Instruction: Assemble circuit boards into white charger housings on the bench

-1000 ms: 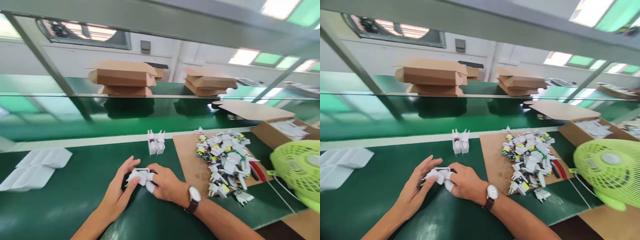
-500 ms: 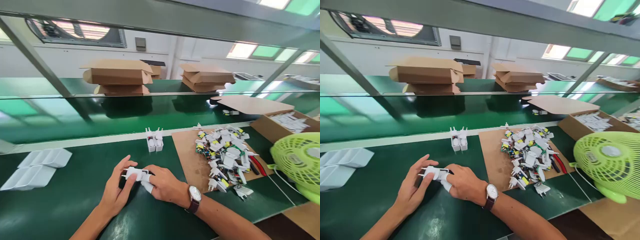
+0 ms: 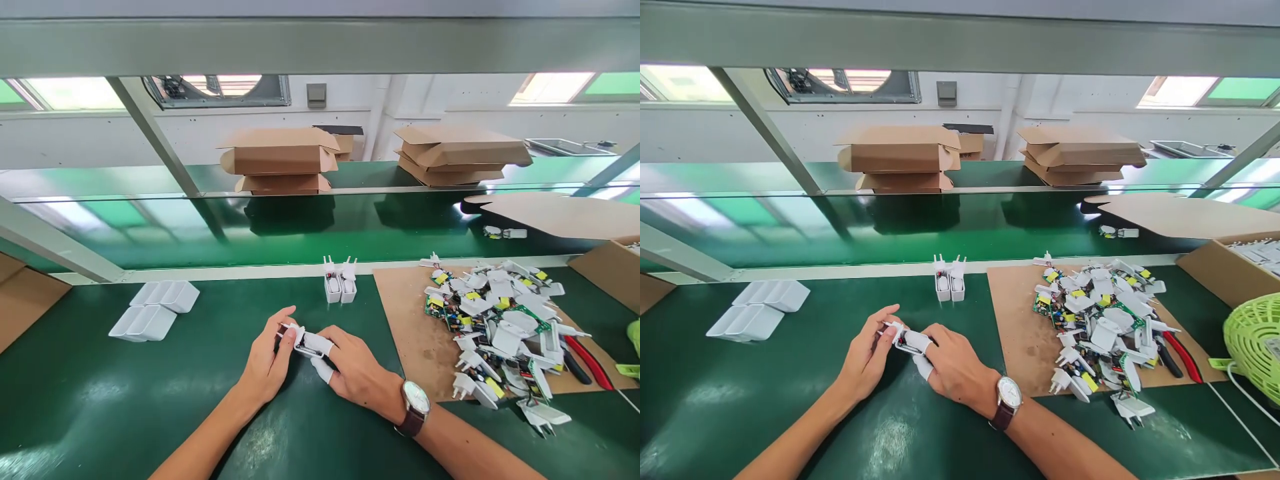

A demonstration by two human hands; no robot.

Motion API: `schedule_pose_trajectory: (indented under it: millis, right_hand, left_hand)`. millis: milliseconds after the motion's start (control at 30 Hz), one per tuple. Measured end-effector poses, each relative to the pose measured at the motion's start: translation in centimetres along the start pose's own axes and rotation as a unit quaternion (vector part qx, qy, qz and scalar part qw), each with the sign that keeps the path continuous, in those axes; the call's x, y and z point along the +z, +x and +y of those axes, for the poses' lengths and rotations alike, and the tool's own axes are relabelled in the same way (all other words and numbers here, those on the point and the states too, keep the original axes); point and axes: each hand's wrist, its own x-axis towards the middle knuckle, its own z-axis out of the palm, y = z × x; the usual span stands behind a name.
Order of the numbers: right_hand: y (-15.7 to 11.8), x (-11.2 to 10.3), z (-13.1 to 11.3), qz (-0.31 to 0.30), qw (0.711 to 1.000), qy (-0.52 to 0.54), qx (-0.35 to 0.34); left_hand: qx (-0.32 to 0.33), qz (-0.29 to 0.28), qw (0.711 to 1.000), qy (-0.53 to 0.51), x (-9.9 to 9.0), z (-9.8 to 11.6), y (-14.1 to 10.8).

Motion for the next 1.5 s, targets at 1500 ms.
schedule_pose_trajectory:
  millis: [1500]
  right_hand:
    - [-0.1,-0.2,6.8,0.129,0.91,0.226,0.323]
  left_hand:
    - [-0.012,0.037,0.995,0.09,3.4,-1.1,8.1]
